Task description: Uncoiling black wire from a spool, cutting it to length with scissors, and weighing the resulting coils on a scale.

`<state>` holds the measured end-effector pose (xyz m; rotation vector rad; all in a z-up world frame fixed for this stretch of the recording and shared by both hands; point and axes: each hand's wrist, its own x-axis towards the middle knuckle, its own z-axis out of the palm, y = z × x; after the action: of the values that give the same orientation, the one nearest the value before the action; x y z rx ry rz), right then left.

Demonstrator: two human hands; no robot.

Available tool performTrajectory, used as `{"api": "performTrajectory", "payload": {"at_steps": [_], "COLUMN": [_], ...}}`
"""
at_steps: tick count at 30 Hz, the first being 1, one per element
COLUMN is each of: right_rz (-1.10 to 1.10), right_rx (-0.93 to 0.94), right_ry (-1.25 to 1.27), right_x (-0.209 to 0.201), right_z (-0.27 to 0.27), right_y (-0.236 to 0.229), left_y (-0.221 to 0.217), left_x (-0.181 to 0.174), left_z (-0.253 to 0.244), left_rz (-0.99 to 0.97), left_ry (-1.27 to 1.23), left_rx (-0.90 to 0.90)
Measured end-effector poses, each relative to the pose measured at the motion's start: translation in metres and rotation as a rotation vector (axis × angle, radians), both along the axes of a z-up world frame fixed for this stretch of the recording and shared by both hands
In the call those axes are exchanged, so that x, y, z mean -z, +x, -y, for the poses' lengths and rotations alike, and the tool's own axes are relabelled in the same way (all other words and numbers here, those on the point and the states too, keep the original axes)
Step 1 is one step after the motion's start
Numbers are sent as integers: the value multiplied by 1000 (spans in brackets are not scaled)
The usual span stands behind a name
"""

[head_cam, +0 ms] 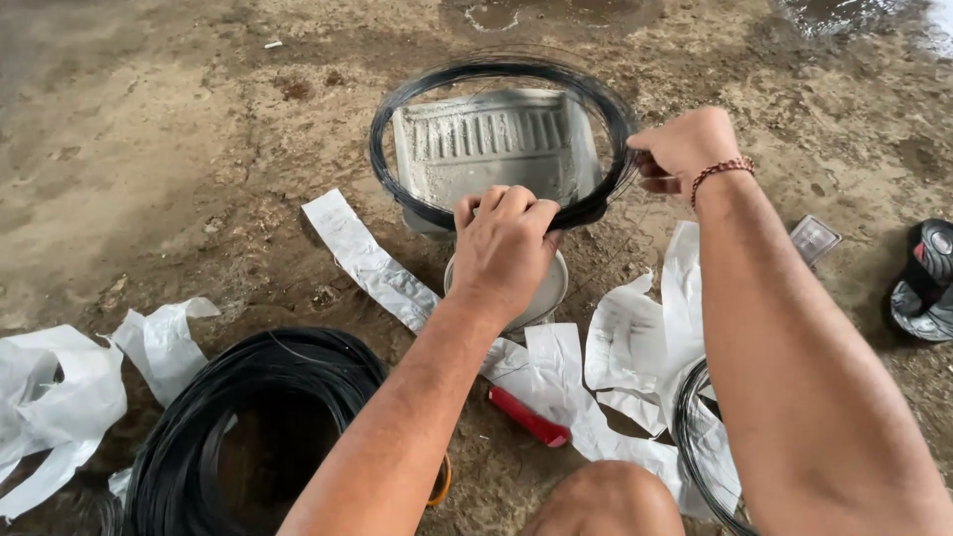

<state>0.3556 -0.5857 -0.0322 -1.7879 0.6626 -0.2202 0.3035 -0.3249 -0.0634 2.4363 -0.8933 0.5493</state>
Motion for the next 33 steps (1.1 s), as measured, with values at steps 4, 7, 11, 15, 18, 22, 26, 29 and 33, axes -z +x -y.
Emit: {"api": "performTrajectory", "payload": {"at_steps": [4, 7, 11, 15, 18, 22, 26, 29, 33], "right_rz": [-70, -76, -94, -101, 126, 317, 347, 548, 664], "right_rx": [-50, -39, -55, 79, 112, 219, 37, -245, -346], "right_ry": [-129, -148, -166, 86, 352, 649, 551, 541, 490], "right_x": [-11, -12, -41, -95, -104, -120, -154, -168, -193], "right_z": [-5, -5, -29, -74, -85, -101, -130, -142, -175], "right_y": [1, 2, -12, -30, -31, -27, -55, -65, -91], "left_y": [8, 5, 5, -7, -9, -11, -13, -16, -39], "left_x": [19, 18, 13, -20, -26, -29, -33, -34, -59], "left_z": [5, 6, 4, -5, -7, -12, -30, -45, -74], "left_rz": [11, 23, -3, -84, -88, -48, 79, 212, 361], "left_ry": [-42, -68, -66, -62, -64, -86, -138, -154, -205], "left_rx": [10, 8, -10, 57, 49, 26, -10, -27, -13]}}
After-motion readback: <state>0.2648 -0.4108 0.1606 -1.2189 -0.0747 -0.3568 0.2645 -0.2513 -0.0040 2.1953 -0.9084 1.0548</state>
